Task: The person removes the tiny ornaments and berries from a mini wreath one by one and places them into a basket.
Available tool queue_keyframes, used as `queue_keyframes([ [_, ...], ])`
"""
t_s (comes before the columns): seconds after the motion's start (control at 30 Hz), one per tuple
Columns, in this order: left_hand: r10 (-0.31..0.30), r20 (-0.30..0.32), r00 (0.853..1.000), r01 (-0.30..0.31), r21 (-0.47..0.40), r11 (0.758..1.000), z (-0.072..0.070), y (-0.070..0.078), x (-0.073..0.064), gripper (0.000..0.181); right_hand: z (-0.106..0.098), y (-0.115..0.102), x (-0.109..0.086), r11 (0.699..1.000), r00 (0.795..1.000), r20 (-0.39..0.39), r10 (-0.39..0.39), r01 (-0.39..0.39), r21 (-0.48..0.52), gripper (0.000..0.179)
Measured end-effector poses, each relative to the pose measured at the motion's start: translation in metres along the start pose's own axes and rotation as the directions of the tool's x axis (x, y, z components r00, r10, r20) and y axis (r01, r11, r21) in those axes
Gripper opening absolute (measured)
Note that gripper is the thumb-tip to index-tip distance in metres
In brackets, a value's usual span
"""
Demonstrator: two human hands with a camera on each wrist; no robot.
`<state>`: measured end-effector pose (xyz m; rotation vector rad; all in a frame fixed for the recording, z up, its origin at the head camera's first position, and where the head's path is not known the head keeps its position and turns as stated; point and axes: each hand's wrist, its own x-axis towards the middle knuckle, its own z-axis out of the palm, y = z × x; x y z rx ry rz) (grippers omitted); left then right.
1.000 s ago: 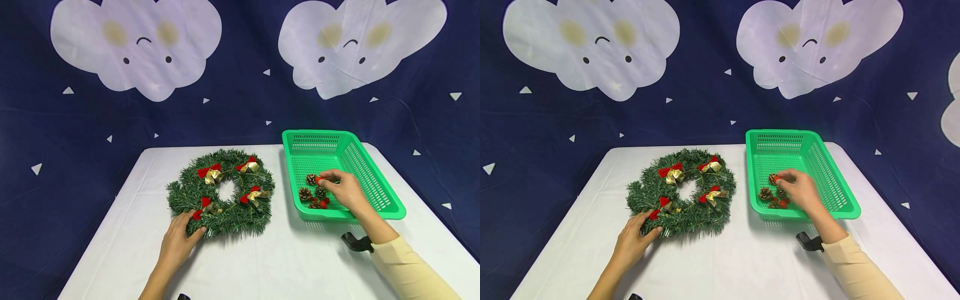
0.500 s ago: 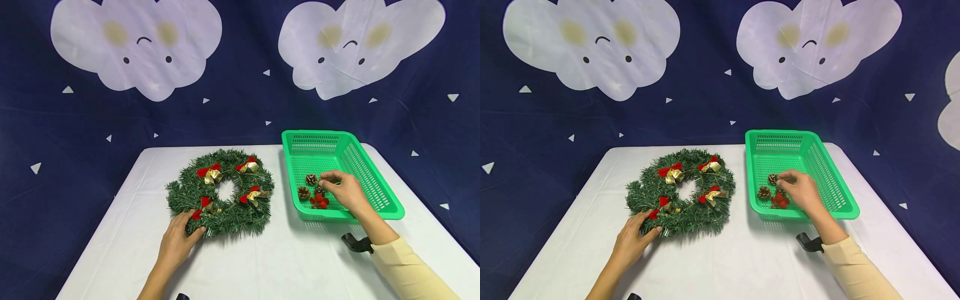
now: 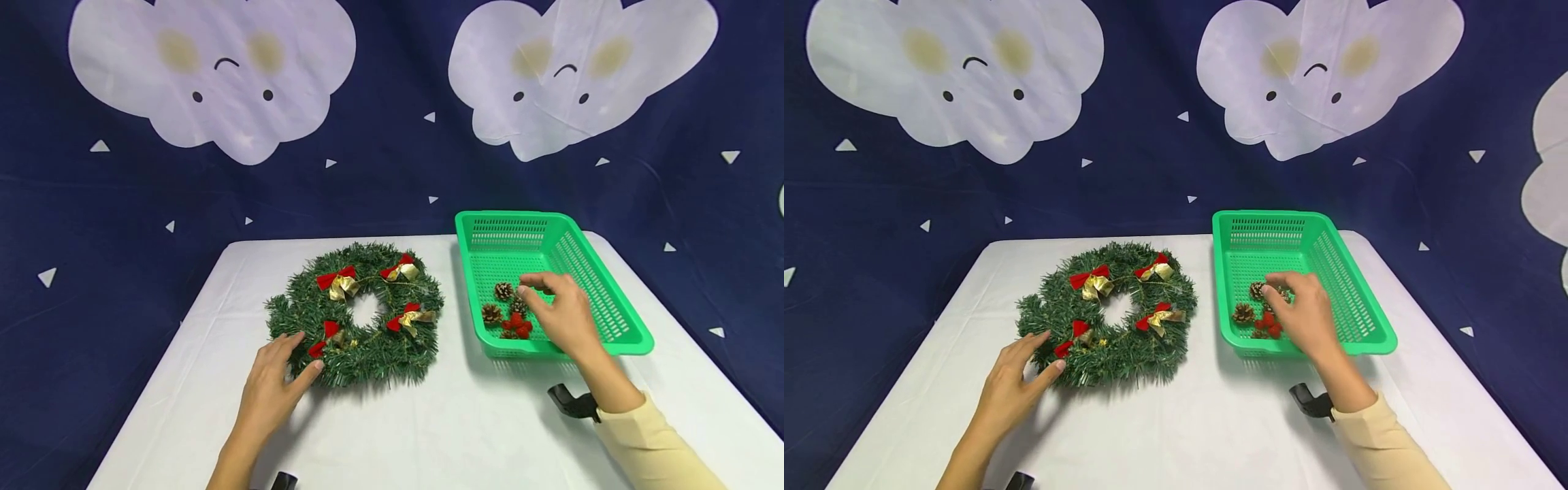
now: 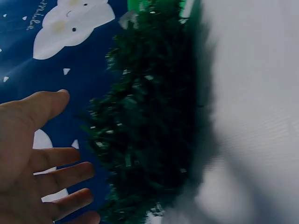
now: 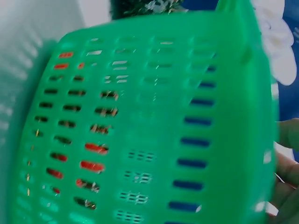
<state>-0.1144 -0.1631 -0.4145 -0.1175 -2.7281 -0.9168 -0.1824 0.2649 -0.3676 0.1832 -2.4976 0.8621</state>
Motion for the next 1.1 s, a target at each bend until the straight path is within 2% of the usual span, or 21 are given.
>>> queue_keyframes([
  [0.13,0.051,-0.079,0.996,-0.051,0.000,0.999,-0.007,0.002,0.003,0.060,0.001,-0.008,-0.006,0.995,0.993,-0.074,-0.097,0.095,-0.030,0.020],
  [0.23,0.103,-0.143,0.984,-0.103,0.003,0.995,-0.011,0.003,0.007,0.056,0.003,-0.011,-0.009,0.986,0.980,-0.117,-0.160,0.154,-0.059,0.019],
  [0.4,0.167,-0.238,0.957,-0.164,0.034,0.986,-0.011,0.005,0.010,0.053,0.005,-0.018,-0.015,0.952,0.936,-0.184,-0.299,0.278,-0.128,0.022],
  [0.5,0.191,-0.271,0.943,-0.181,0.062,0.982,-0.011,0.007,0.010,0.054,0.007,-0.023,-0.020,0.928,0.911,-0.199,-0.362,0.333,-0.165,0.024],
  [0.67,0.208,-0.279,0.938,-0.180,0.125,0.976,-0.011,0.011,0.011,0.058,0.012,-0.029,-0.025,0.903,0.884,-0.206,-0.419,0.382,-0.199,0.029],
  [0.87,0.221,-0.261,0.940,-0.173,0.193,0.966,-0.010,0.016,0.014,0.063,0.017,-0.034,-0.030,0.889,0.879,-0.190,-0.437,0.390,-0.240,0.035],
  [0.97,0.213,-0.242,0.947,-0.161,0.216,0.963,-0.010,0.017,0.014,0.066,0.021,-0.036,-0.033,0.878,0.876,-0.175,-0.450,0.398,-0.264,0.040],
  [1.1,0.178,-0.202,0.963,-0.131,0.225,0.966,-0.009,0.019,0.013,0.067,0.026,-0.037,-0.039,0.866,0.877,-0.150,-0.457,0.400,-0.301,0.055],
])
